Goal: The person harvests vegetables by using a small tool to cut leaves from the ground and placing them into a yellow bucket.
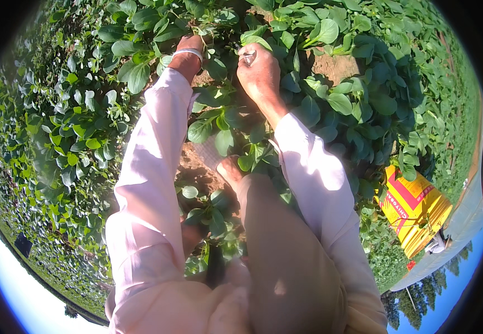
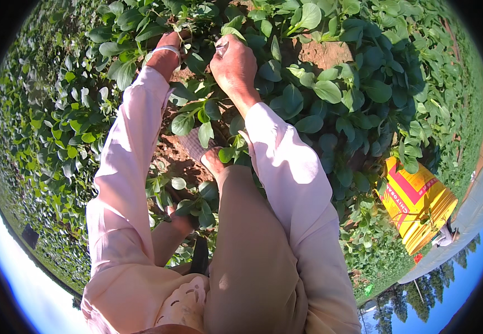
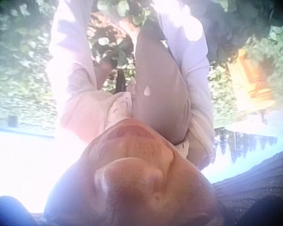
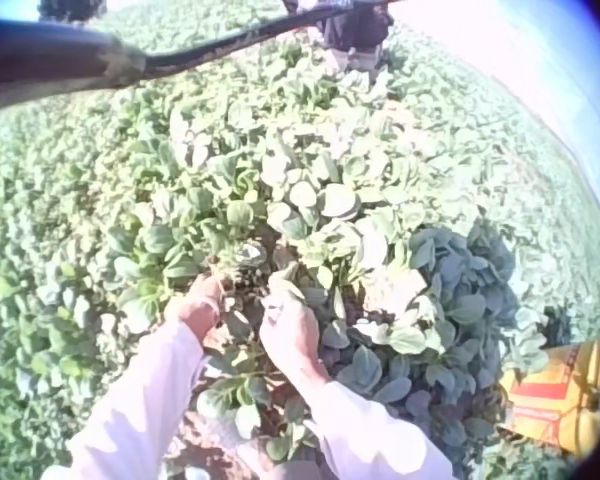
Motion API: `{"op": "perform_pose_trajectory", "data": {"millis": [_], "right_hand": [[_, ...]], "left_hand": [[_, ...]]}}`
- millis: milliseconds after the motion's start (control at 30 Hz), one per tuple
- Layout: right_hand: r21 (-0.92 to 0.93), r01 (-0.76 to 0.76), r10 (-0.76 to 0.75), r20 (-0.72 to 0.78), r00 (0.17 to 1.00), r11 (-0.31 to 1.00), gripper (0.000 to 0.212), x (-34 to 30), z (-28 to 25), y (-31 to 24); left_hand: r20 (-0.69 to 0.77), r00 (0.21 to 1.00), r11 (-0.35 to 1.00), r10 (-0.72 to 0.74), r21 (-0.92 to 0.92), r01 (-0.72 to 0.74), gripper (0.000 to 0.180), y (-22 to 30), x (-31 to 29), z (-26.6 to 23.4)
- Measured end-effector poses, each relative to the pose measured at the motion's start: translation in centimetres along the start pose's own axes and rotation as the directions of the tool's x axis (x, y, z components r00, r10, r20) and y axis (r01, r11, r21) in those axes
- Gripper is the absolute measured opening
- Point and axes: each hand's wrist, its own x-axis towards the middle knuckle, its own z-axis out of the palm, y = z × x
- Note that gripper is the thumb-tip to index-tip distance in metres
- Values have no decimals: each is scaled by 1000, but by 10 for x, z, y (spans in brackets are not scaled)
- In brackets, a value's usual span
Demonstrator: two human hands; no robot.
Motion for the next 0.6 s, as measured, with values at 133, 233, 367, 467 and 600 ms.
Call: {"op": "perform_pose_trajectory", "data": {"millis": [133, 233, 367, 467, 600], "right_hand": [[127, -120, 117, 34, 993, 985, 9, -7, -12, 14], [277, -83, 76, 35, 996, 957, 7, -44, -36, 11], [423, -24, 54, -58, 997, 906, 6, -79, -83, 11], [613, -128, 240, -105, 965, 780, 5, -83, -112, 16], [627, -183, 316, -106, 943, 757, 5, -100, -136, 39]], "left_hand": [[179, 983, 956, -25, -285, 76, 13, 9, -15, -5], [351, 934, 905, 66, -414, 92, 9, 5, -37, -24], [407, 906, 960, 114, -278, 4, 8, -4, -61, -30], [391, 920, 841, 24, -506, 193, 16, -5, -82, -32], [492, 704, 761, 512, 120, -637, 25, -35, -81, -51]]}}
